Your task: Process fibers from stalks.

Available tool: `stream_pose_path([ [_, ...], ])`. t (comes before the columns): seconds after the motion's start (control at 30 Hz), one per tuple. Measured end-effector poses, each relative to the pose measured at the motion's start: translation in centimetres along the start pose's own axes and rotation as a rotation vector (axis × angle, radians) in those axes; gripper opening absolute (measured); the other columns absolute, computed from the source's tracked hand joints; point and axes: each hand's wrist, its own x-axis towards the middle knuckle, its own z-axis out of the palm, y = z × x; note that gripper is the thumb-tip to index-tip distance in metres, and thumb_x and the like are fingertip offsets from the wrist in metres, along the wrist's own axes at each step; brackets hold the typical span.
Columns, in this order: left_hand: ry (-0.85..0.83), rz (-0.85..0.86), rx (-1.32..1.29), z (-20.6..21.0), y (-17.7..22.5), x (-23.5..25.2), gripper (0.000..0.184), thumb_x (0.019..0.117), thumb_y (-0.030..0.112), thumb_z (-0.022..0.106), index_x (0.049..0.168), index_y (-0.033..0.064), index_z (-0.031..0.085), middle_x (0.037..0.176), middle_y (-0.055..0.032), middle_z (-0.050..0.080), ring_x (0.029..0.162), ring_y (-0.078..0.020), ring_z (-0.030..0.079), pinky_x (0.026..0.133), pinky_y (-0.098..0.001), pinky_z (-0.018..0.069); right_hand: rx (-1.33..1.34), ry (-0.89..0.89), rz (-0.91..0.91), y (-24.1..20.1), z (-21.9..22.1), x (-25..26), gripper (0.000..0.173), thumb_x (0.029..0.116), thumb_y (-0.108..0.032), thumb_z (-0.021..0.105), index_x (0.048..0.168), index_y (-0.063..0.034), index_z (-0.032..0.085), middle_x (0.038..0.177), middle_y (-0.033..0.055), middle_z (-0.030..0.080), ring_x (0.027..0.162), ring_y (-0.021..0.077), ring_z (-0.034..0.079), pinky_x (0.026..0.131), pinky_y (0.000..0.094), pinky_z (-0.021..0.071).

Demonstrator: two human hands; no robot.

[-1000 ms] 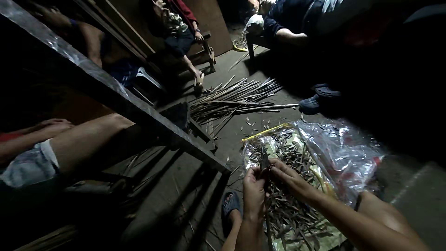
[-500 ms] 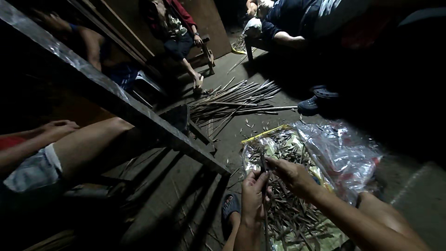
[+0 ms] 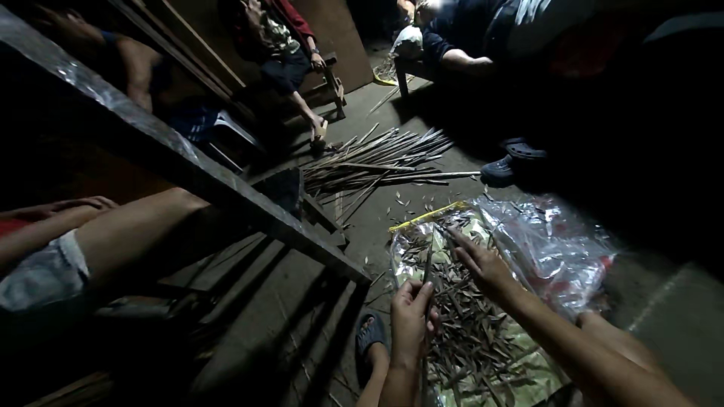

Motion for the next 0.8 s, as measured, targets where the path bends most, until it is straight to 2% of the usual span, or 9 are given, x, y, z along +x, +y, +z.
stream_pose_path([
  [0.13, 0.091, 0.133, 0.165, -0.4, -0.3, 0.9, 0.015, 0.1049, 0.009, 0.056, 0.098, -0.0013, 0.063, 0.068, -0.0023, 0.06, 0.046, -0.0039, 0.051, 0.041, -0.018, 0.0423, 0.151, -0.167, -0.089, -1.5, 1.7, -2.3, 0.052, 0.1104, -0.03, 0.034, 0.157, -0.0091, 0.04, 0.115, 0.0218, 0.068, 0.09, 0.0314, 0.065, 0.085, 0.0524, 0.0514],
  [0.27, 0.187, 0.291, 0.405, -0.4, -0.9, 1.0, 0.016, 0.1031, 0.008, 0.056, 0.1, 0.0006, 0.07, 0.076, -0.0019, 0.064, 0.057, -0.0043, 0.056, 0.053, -0.0218, 0.0487, 0.208, -0.261, -0.073, -2.2, 2.4, -3.1, 0.054, 0.1104, -0.031, 0.034, 0.159, -0.0093, 0.035, 0.119, 0.0229, 0.067, 0.093, 0.0306, 0.065, 0.089, 0.0505, 0.0506],
  [0.33, 0.257, 0.438, 0.592, -0.1, -1.4, 0.8, 0.018, 0.0967, -0.001, 0.055, 0.1, -0.0041, 0.073, 0.086, -0.0107, 0.07, 0.069, -0.0126, 0.065, 0.065, -0.0308, 0.0544, 0.196, -0.295, -0.037, -2.5, 2.4, -3.3, 0.054, 0.1109, -0.031, 0.034, 0.16, -0.0084, 0.033, 0.124, 0.0245, 0.066, 0.1, 0.0336, 0.066, 0.094, 0.0521, 0.0492],
  [0.4, 0.323, 0.629, 0.738, 0.1, -1.9, 0.9, 0.015, 0.0883, -0.007, 0.057, 0.087, -0.0086, 0.072, 0.087, -0.019, 0.072, 0.079, -0.0261, 0.071, 0.074, -0.0414, 0.0569, 0.161, -0.267, -0.032, -2.6, 2.7, -3.5, 0.054, 0.1109, -0.031, 0.035, 0.159, -0.0067, 0.035, 0.129, 0.025, 0.065, 0.108, 0.0371, 0.066, 0.098, 0.055, 0.0483],
  [0.47, 0.364, 0.756, 0.83, 0.3, -2.2, 1.1, 0.013, 0.086, -0.008, 0.06, 0.084, -0.0099, 0.072, 0.086, -0.022, 0.072, 0.08, -0.0322, 0.073, 0.073, -0.0452, 0.0583, 0.142, -0.221, -0.033, -2.5, 3.3, -3.6, 0.053, 0.111, -0.032, 0.035, 0.157, -0.0061, 0.038, 0.134, 0.0234, 0.063, 0.114, 0.0377, 0.066, 0.1, 0.0561, 0.0475],
  [0.53, 0.398, 0.813, 0.909, 0.4, -2.3, 1.0, 0.011, 0.0852, -0.008, 0.062, 0.084, -0.0098, 0.073, 0.086, -0.0226, 0.072, 0.079, -0.0336, 0.074, 0.07, -0.0455, 0.0593, 0.122, -0.208, -0.011, -2.7, 3.5, -3.7, 0.052, 0.1114, -0.031, 0.034, 0.158, -0.0083, 0.039, 0.142, 0.0196, 0.059, 0.124, 0.0364, 0.062, 0.105, 0.0562, 0.0456],
  [0.67, 0.494, 0.919, 1.036, 0.7, -2.7, 1.2, 0.01, 0.0861, -0.004, 0.063, 0.081, -0.0057, 0.072, 0.081, -0.0188, 0.07, 0.068, -0.0301, 0.072, 0.056, -0.042, 0.0572, 0.133, -0.119, 0.004, -3.4, 4.3, -4.1, 0.05, 0.1112, -0.028, 0.035, 0.156, -0.0071, 0.042, 0.144, 0.0175, 0.058, 0.126, 0.034, 0.061, 0.105, 0.0527, 0.0463],
  [0.73, 0.528, 0.952, 1.061, 0.9, -2.9, 1.3, 0.009, 0.085, -0.004, 0.065, 0.082, -0.0049, 0.073, 0.081, -0.0182, 0.07, 0.067, -0.0284, 0.071, 0.055, -0.0396, 0.0572, 0.174, -0.109, 0.03, -3.6, 4.5, -4.2, 0.05, 0.1112, -0.028, 0.034, 0.156, -0.0071, 0.042, 0.15, 0.0148, 0.054, 0.132, 0.0305, 0.058, 0.109, 0.0503, 0.0438],
  [0.8, 0.521, 0.955, 1.059, 1.0, -3.0, 1.1, 0.01, 0.0837, -0.004, 0.067, 0.088, -0.0052, 0.076, 0.086, -0.0193, 0.072, 0.069, -0.0289, 0.073, 0.057, -0.0396, 0.0584, 0.196, -0.087, 0.069, -3.8, 4.7, -4.0, 0.049, 0.1114, -0.028, 0.034, 0.155, -0.0056, 0.043, 0.149, 0.016, 0.055, 0.132, 0.0303, 0.058, 0.11, 0.0509, 0.0431],
])
